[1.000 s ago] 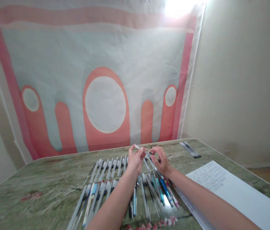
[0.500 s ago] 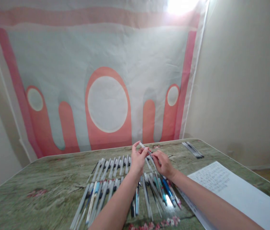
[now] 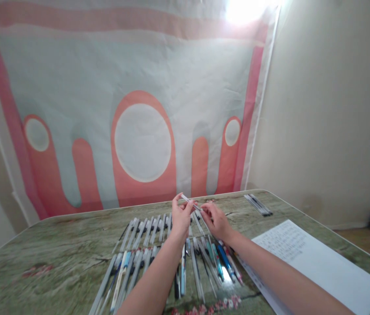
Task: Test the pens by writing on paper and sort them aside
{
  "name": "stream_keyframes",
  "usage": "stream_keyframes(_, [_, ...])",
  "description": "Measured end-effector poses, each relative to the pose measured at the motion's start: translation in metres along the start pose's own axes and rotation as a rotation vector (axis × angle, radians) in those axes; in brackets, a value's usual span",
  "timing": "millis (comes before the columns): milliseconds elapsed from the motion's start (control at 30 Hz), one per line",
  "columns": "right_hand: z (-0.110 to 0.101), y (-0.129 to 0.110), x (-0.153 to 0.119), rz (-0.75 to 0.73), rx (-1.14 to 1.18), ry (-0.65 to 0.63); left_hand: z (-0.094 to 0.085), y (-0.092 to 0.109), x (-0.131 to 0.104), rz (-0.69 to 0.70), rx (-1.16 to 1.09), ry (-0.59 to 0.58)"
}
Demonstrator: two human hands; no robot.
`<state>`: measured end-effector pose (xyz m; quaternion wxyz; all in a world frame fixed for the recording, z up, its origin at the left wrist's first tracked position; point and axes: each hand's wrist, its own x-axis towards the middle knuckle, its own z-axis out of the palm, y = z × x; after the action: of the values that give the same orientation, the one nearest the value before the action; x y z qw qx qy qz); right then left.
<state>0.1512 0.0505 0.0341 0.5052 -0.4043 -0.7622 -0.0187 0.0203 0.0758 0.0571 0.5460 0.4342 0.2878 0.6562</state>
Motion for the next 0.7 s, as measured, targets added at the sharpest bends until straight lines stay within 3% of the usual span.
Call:
stream_keyframes(200, [-0.010,0.010,0.015,0.103,-0.021,-0.258,-0.008,-0.002,0.008,0.104,0.120,0.040])
stream_keyframes(400, [-0.020,0.020,0.018,0.180,0.085,-0.465,-0.007,-0.014,0.005,0.064,0.166,0.012])
stream_keyframes(567, [-0.030,0.036,0.021,0.221,0.024,-0.461,-0.004,-0.022,0.005,-0.017,0.128,0.010])
stream_keyframes(700, [-0.051,0.065,0.023,0.438,-0.298,-0.346,-0.008,-0.025,0.006,-0.076,0.174,0.046])
